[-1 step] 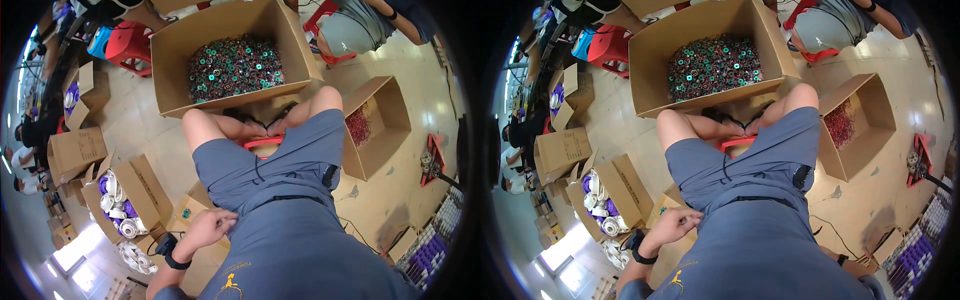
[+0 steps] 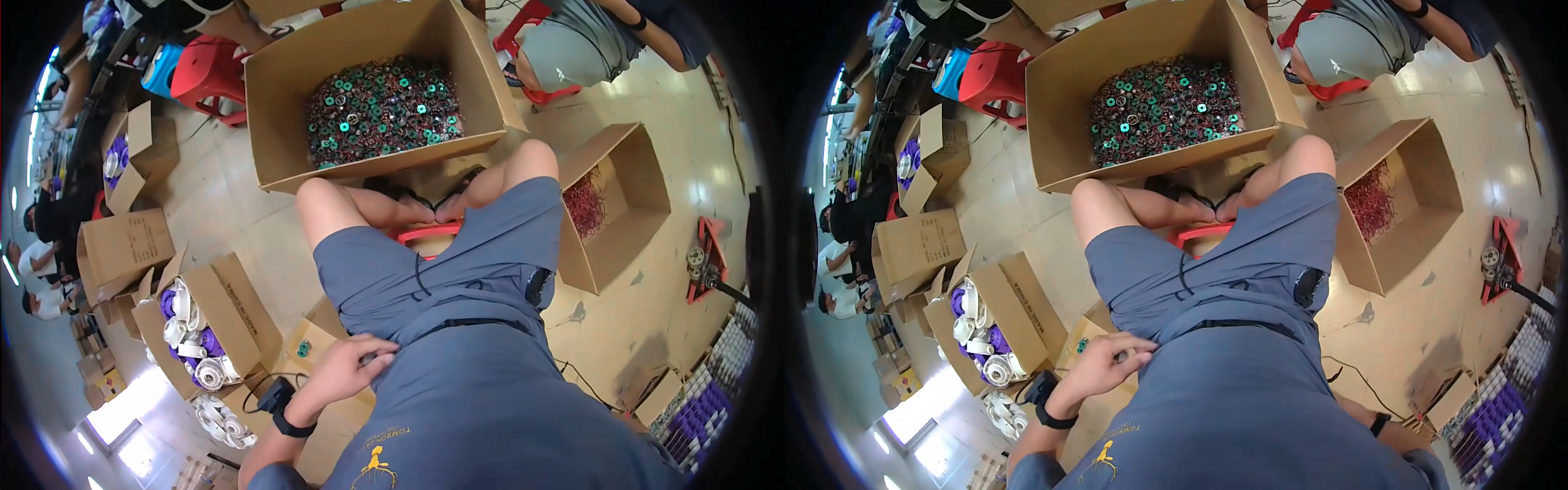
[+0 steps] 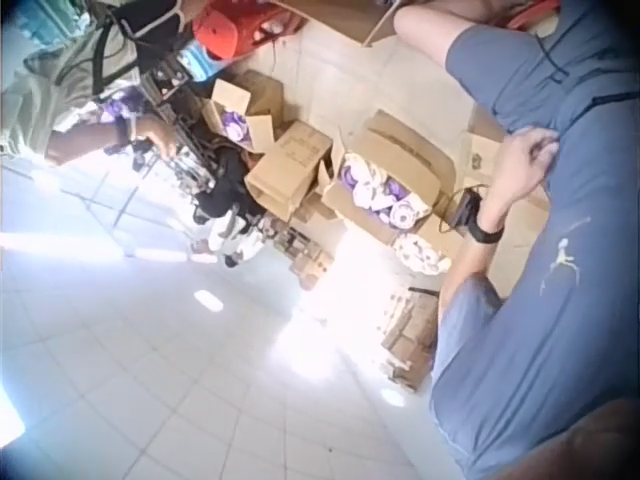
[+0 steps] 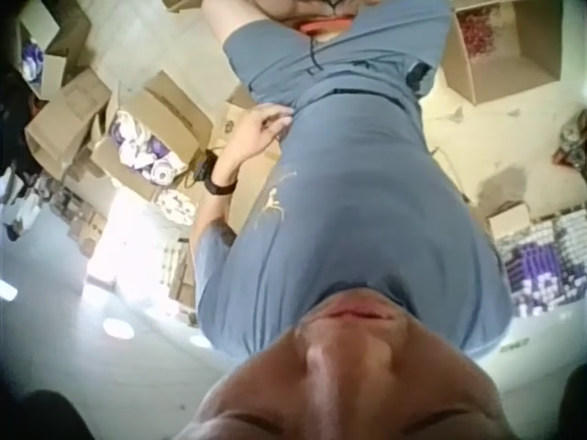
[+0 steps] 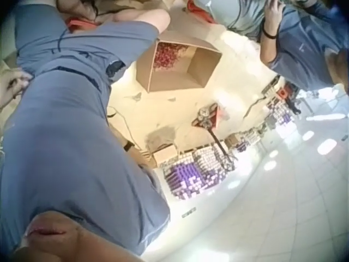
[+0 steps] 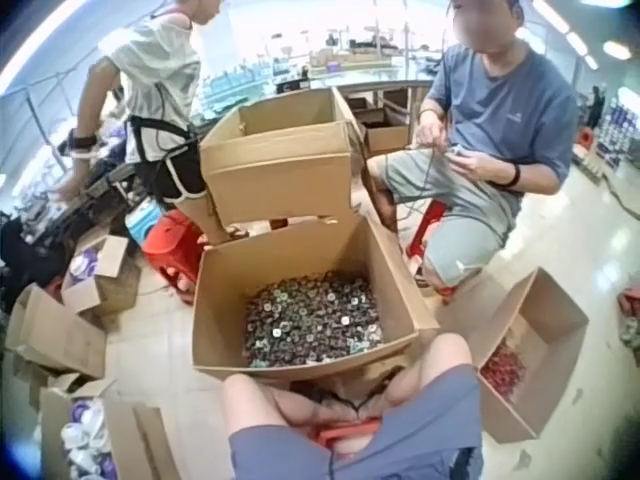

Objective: Sorting and assembling small plastic green and brown components from bulk boxes into organized batches.

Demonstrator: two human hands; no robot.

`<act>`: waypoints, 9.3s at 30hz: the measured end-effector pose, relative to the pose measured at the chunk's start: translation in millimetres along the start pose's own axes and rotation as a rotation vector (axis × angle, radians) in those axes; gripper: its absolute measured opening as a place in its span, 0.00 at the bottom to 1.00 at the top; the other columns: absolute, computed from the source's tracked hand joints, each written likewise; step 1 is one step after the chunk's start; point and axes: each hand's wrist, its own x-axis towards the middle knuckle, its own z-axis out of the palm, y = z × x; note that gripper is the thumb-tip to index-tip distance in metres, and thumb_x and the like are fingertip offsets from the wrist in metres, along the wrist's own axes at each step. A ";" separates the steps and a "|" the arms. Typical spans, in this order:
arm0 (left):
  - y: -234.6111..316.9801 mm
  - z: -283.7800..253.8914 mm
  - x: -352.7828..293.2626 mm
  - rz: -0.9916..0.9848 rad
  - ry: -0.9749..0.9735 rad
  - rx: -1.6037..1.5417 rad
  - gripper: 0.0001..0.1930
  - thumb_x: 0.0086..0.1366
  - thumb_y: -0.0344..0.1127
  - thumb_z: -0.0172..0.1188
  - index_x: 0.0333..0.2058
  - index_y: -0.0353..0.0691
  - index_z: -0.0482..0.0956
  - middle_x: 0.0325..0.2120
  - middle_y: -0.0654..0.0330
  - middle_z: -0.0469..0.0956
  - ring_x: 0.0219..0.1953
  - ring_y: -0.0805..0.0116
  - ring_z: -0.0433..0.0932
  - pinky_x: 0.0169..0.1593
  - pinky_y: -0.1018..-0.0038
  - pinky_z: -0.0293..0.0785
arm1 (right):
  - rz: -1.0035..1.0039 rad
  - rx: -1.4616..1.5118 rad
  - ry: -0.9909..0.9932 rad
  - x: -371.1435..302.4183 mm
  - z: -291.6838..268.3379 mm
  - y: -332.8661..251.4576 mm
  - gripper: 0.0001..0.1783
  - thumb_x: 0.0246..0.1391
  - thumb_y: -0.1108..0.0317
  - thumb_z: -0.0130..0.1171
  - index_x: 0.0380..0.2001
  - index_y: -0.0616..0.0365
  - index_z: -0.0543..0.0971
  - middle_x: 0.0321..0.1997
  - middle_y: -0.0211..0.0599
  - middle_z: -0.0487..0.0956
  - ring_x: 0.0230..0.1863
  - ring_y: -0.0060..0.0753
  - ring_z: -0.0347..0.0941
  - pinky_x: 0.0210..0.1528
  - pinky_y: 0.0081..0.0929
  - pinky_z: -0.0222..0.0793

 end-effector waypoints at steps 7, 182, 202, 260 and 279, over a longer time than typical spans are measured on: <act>2.1 12.0 28.9 0.199 0.057 0.010 0.10 0.57 0.32 0.63 0.39 0.39 0.81 0.31 0.56 0.80 0.32 0.57 0.79 0.37 0.70 0.75 | -0.381 -0.161 0.339 5.5 -9.7 -162.3 0.10 0.48 0.83 0.59 0.36 0.61 0.79 0.29 0.35 0.76 0.31 0.24 0.73 0.36 0.23 0.70; 106.1 3.1 150.4 0.410 0.722 -0.634 0.17 0.62 0.22 0.61 0.50 0.28 0.75 0.36 0.61 0.80 0.35 0.82 0.76 0.38 0.85 0.75 | -1.234 -0.186 0.567 122.1 14.7 -347.9 0.03 0.50 0.79 0.62 0.29 0.63 0.77 0.26 0.37 0.73 0.20 0.30 0.67 0.23 0.23 0.63; 102.0 3.0 156.7 0.481 0.780 -0.663 0.16 0.60 0.23 0.63 0.48 0.30 0.79 0.30 0.58 0.83 0.29 0.83 0.77 0.33 0.83 0.75 | -1.296 -0.254 0.580 116.7 18.8 -352.0 0.05 0.48 0.79 0.62 0.26 0.63 0.75 0.24 0.39 0.72 0.21 0.36 0.72 0.23 0.29 0.68; 74.4 -19.5 170.9 0.474 0.810 -0.644 0.16 0.60 0.25 0.63 0.48 0.29 0.78 0.31 0.60 0.83 0.29 0.80 0.78 0.35 0.83 0.75 | -1.135 -0.210 0.653 130.8 -32.7 -349.6 0.05 0.51 0.72 0.61 0.25 0.61 0.76 0.23 0.38 0.72 0.21 0.32 0.71 0.25 0.27 0.67; 19.4 -36.2 188.5 0.430 0.430 -1.282 0.21 0.65 0.27 0.57 0.54 0.24 0.68 0.50 0.44 0.73 0.52 0.55 0.75 0.58 0.61 0.74 | -0.351 1.280 1.198 216.8 -300.5 -2.7 0.33 0.62 0.52 0.52 0.61 0.65 0.61 0.55 0.57 0.69 0.48 0.48 0.73 0.43 0.39 0.76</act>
